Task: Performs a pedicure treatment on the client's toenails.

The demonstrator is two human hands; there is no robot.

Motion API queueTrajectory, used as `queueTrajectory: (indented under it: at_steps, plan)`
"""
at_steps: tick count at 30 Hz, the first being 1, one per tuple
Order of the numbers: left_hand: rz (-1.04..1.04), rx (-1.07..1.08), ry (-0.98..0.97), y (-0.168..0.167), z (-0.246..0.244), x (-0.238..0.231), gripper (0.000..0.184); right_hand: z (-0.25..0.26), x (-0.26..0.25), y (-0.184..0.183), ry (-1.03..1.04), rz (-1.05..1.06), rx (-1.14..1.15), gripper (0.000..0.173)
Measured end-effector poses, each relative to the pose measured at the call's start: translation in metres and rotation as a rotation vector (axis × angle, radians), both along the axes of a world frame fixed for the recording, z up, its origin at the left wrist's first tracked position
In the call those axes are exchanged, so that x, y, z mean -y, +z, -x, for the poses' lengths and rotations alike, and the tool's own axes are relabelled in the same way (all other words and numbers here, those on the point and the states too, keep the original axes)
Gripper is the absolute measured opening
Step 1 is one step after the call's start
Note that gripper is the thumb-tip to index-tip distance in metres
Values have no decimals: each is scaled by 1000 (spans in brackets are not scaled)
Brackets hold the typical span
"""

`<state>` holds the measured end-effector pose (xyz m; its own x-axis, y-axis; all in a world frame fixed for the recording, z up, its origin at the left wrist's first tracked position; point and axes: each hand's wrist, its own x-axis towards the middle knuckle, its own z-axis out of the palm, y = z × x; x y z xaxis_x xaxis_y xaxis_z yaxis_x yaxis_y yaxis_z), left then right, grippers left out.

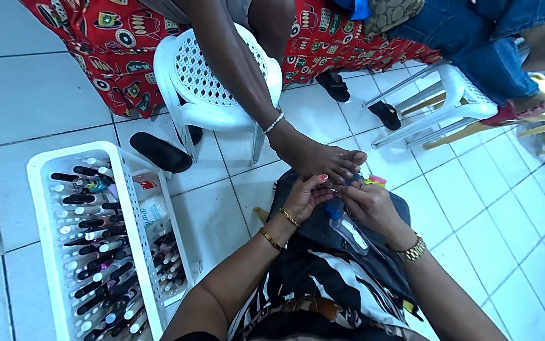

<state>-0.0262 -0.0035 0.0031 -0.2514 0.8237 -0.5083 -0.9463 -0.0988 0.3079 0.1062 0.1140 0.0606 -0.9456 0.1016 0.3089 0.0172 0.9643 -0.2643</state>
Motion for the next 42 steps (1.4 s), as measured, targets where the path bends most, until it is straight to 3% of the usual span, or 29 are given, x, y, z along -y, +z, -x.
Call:
queueTrajectory:
  at_steps: [4,6,10,13,16,19,22,25,42]
  plan:
    - [-45,-9,2,-2,1,0,9,12,12,24,-8,787,-96,19]
    - [-69,-7,18,-4,-1,0,8,25,17,17,29,1028,-171,18]
    - [-89,-31,32,-8,-4,0,11,29,23,-10,-70,1281,-99,25]
    - [-59,-24,9,-1,0,1,11,9,20,6,-175,1351,-36,37]
    - [-31,2,3,0,-1,-2,12,-10,11,17,-194,1254,42,29]
    - [-12,11,12,2,-2,-3,12,-18,11,20,-242,1014,182,18]
    - [6,17,30,3,-4,-2,12,-15,24,11,-331,638,132,23]
    - [11,3,39,0,-4,-2,11,-9,32,3,-387,434,80,29]
    - [2,1,46,-3,-6,-3,10,-1,41,-3,-421,287,22,27]
